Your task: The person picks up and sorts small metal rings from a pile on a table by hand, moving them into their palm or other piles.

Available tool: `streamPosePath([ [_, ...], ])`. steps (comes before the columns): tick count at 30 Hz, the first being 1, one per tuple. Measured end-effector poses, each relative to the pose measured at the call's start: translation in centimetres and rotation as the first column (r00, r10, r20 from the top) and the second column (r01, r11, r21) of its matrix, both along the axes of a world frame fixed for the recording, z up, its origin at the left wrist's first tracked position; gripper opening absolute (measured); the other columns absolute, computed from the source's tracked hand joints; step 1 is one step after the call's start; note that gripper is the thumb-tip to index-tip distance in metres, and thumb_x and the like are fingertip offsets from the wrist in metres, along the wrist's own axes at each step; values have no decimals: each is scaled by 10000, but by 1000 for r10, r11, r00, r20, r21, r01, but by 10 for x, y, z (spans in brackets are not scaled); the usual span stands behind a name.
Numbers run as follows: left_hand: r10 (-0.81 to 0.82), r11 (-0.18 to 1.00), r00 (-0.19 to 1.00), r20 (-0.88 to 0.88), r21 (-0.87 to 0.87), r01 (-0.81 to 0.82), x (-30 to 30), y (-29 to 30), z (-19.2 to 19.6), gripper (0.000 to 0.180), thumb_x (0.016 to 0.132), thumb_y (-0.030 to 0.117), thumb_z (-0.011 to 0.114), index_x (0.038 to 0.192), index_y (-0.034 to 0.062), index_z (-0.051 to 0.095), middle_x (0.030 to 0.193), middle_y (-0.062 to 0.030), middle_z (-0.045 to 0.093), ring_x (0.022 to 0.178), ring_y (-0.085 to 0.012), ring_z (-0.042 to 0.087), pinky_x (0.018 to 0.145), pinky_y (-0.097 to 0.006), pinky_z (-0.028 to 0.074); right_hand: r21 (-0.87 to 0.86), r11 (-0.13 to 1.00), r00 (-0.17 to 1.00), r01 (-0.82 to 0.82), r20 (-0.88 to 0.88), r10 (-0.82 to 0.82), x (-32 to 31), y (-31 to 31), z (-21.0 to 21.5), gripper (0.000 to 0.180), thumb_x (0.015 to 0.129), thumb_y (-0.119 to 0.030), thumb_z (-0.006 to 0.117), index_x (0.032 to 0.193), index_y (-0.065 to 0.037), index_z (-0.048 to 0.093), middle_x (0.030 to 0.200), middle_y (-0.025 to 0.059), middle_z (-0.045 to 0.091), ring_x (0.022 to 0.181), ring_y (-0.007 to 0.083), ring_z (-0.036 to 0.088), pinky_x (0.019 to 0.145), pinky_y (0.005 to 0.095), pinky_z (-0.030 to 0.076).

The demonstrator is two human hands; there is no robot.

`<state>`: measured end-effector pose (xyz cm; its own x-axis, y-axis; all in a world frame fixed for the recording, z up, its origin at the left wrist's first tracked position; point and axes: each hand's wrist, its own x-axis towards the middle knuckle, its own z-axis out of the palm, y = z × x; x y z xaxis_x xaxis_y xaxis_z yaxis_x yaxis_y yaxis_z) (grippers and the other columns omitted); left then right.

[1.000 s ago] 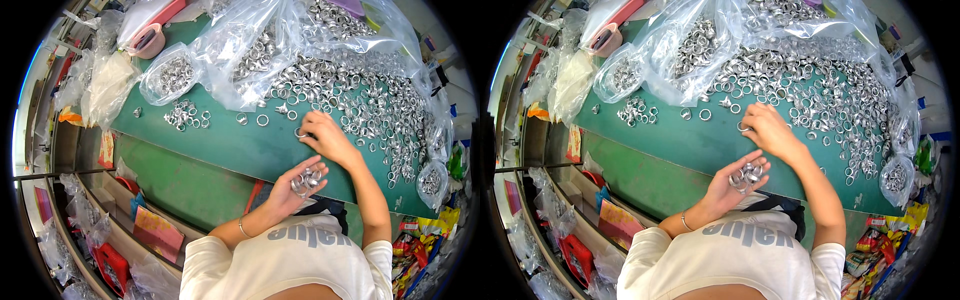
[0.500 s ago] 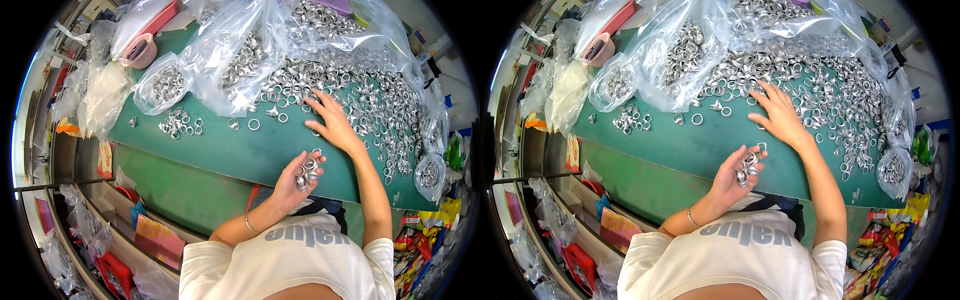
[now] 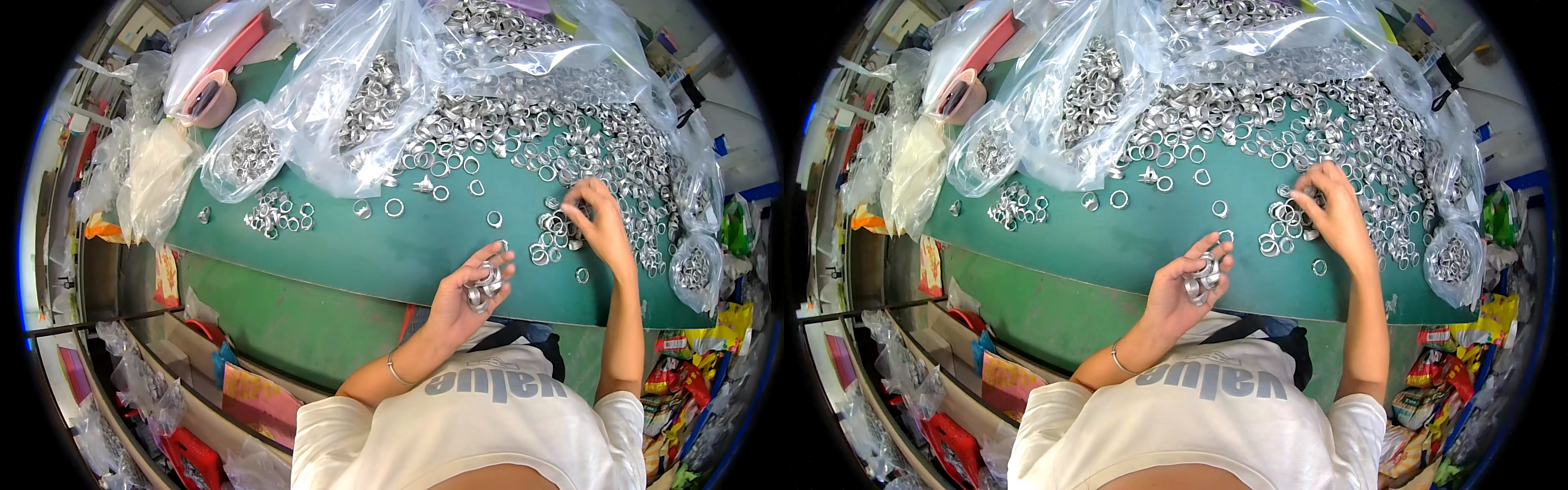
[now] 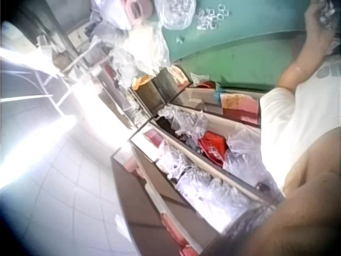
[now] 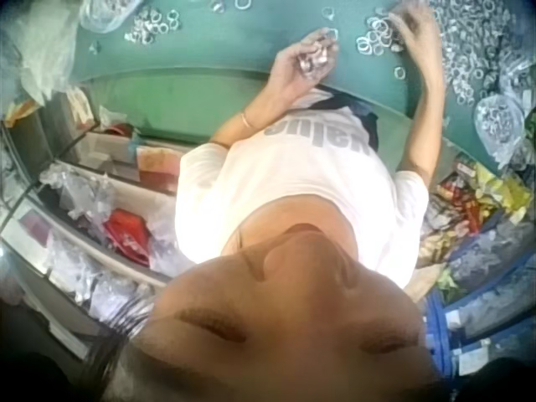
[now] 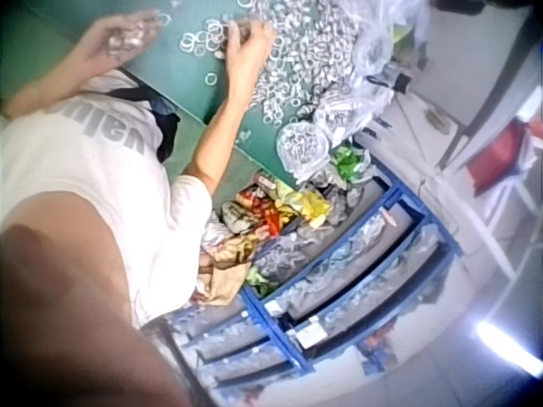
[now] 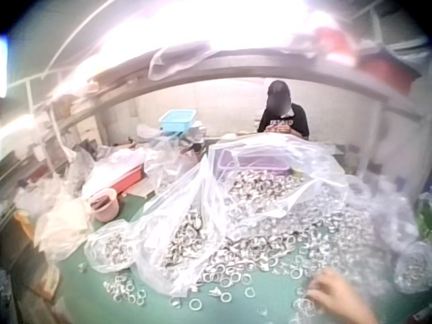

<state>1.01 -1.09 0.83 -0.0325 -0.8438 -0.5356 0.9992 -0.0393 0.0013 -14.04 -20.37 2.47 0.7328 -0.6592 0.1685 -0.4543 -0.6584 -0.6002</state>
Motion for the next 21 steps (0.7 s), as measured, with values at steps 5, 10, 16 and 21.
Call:
streamPosePath([
  [5, -16, 999, 999, -37, 30, 17, -3, -3, -13, 317, 895, 166, 542, 1196, 76, 498, 985, -69, 539, 781, -141, 524, 529, -217, 447, -168, 986, 992, -2, 122, 22, 60, -19, -22, 223, 766, -98, 654, 953, 0, 584, 885, 116, 557, 895, 293, 529, 801, 361, 421],
  [10, -59, 967, 998, -14, -249, 54, 2, 3, -39, 312, 899, 137, 535, 1198, 59, 489, 1006, -76, 561, 833, -152, 552, 568, -231, 485, -429, 896, 993, -114, -24, 115, 103, -23, -37, 222, 746, -96, 662, 945, -18, 599, 888, 108, 565, 881, 286, 528, 779, 375, 424],
  [16, -12, 998, 997, 74, 67, 8, 8, 1, -7, 336, 885, 68, 509, 1219, 51, 471, 1030, -89, 554, 838, -168, 550, 576, -232, 487, 208, 974, 981, -91, 186, 52, 63, -10, -15, 139, 818, -115, 640, 865, 15, 629, 824, 61, 623, 730, 146, 576, 679, 273, 449],
  [21, 0, 997, 1000, 10, -81, 1, 4, 3, -24, 323, 876, 94, 516, 1193, 48, 481, 971, -85, 537, 781, -155, 520, 497, -219, 414, 738, 657, 761, -154, 513, -397, 5, 4, -15, 193, 922, -149, 522, 1020, 2, 591, 1007, 103, 622, 903, 199, 613, 825, 293, 486],
])
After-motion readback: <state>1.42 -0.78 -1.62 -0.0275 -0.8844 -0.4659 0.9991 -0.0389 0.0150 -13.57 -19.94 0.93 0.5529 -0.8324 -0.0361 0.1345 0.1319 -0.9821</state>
